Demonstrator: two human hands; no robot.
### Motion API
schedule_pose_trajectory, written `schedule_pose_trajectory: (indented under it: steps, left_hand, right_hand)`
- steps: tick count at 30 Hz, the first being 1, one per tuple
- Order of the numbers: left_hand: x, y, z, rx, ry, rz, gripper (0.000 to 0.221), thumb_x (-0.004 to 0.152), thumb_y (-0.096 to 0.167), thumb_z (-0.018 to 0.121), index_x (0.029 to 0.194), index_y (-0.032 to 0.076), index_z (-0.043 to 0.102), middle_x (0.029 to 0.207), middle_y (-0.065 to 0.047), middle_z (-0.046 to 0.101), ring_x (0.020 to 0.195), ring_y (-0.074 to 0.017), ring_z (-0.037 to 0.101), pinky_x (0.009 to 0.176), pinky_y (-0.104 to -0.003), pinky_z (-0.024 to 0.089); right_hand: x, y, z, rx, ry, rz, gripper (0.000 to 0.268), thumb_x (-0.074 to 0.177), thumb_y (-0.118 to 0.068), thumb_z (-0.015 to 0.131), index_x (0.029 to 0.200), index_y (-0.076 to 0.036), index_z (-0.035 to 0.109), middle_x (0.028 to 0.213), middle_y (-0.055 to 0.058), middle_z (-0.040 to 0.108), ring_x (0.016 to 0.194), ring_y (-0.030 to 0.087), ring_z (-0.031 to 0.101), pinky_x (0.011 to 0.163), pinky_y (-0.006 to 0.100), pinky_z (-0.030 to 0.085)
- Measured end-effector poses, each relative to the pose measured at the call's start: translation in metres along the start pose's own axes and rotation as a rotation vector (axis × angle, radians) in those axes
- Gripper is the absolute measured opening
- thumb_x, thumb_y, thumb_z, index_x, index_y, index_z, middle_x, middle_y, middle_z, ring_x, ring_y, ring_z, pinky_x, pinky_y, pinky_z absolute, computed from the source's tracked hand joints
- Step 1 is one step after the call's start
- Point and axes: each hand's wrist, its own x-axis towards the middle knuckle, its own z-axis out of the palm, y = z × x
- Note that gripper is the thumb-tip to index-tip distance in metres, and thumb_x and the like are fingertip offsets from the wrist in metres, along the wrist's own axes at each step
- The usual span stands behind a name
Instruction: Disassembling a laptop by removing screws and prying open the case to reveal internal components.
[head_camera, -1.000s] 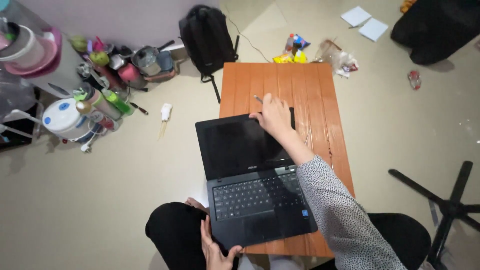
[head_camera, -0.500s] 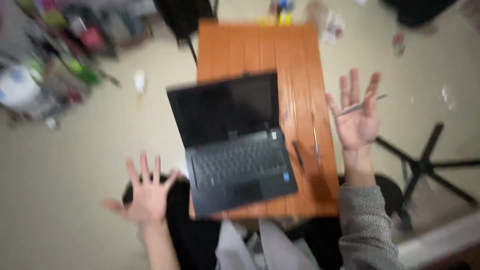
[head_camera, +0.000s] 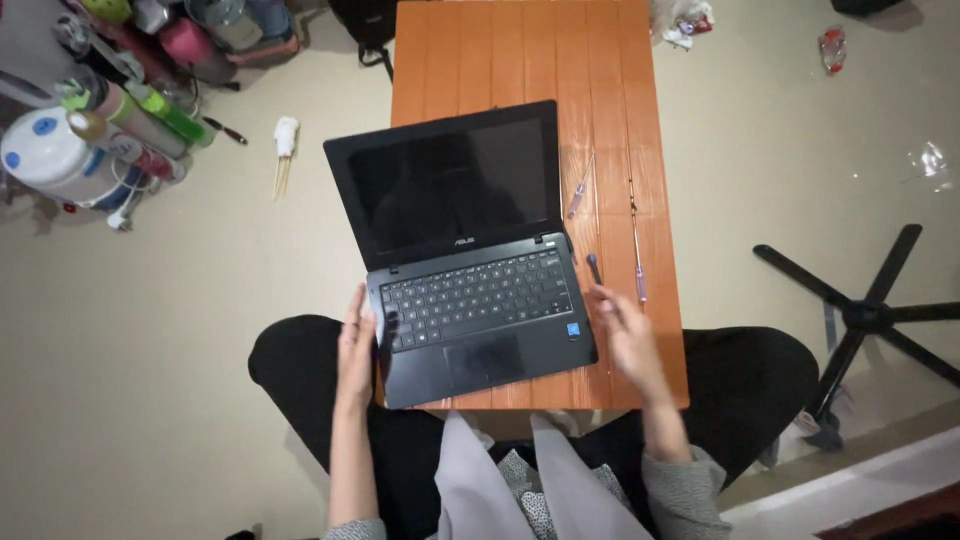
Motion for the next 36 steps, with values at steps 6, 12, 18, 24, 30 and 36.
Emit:
schedule_pose_trajectory:
  steps: [6,12,18,24,30,36]
  left_hand:
    - [-0.014,0.002,0.012,0.047,-0.047,-0.078,0.065,0.105,0.034,0.053,0.165,0.030,0.028,0.169,-0.023,0.002,0.157,-0.0316,-0.014,0.126,-0.046,0.003]
    - [-0.009,-0.006,0.010,0.139,-0.076,0.000,0.069,0.102,0.033,0.059,0.165,0.028,0.028,0.171,-0.024,0.005,0.151,-0.0347,-0.031,0.125,-0.048,-0.006]
    - [-0.010,-0.004,0.012,0.049,-0.081,0.061,0.077,0.099,0.027,0.061,0.166,0.022,0.023,0.168,-0.018,0.026,0.158,-0.0324,0.010,0.126,-0.047,0.018]
    - [-0.007,-0.002,0.012,0.176,-0.097,0.109,0.080,0.097,0.027,0.063,0.165,0.012,0.022,0.170,-0.021,0.017,0.157,-0.0369,0.008,0.127,-0.050,0.009]
    - [-0.004,-0.011,0.009,0.403,-0.136,0.223,0.084,0.096,0.039,0.054,0.162,0.004,0.016,0.172,-0.020,0.012,0.159,-0.0373,0.009,0.124,-0.052,0.005]
    - [-0.010,-0.002,0.010,0.654,-0.122,0.315,0.080,0.101,0.043,0.049,0.160,-0.001,0.020,0.168,-0.025,0.018,0.158,-0.0390,0.008,0.125,-0.051,-0.004]
  right_hand:
    - [-0.010,-0.007,0.041,-0.161,0.014,-0.144,0.041,0.106,-0.013,0.044,0.144,-0.009,0.059,0.150,0.023,0.053,0.141,0.045,0.043,0.117,0.055,0.033]
    - [-0.011,-0.011,0.054,-0.053,0.148,-0.041,0.042,0.108,-0.013,0.041,0.145,-0.019,0.060,0.144,0.020,0.060,0.139,0.041,0.048,0.114,0.050,0.039]
    - [-0.018,-0.028,0.072,0.255,0.328,0.036,0.037,0.110,-0.012,0.038,0.135,-0.010,0.065,0.143,0.018,0.062,0.141,0.033,0.048,0.116,0.047,0.036]
    - [-0.011,-0.010,0.075,0.337,0.387,0.023,0.034,0.112,-0.012,0.036,0.127,-0.009,0.066,0.140,0.010,0.066,0.139,0.020,0.050,0.119,0.041,0.034]
    - [-0.013,-0.019,0.063,0.328,0.290,0.115,0.034,0.110,-0.020,0.031,0.126,-0.008,0.058,0.137,0.009,0.063,0.137,0.019,0.055,0.123,0.038,0.036]
    - [-0.011,0.039,0.024,0.424,0.166,-0.052,0.040,0.107,-0.023,0.039,0.140,-0.001,0.044,0.136,0.017,0.060,0.127,0.022,0.059,0.109,0.035,0.047]
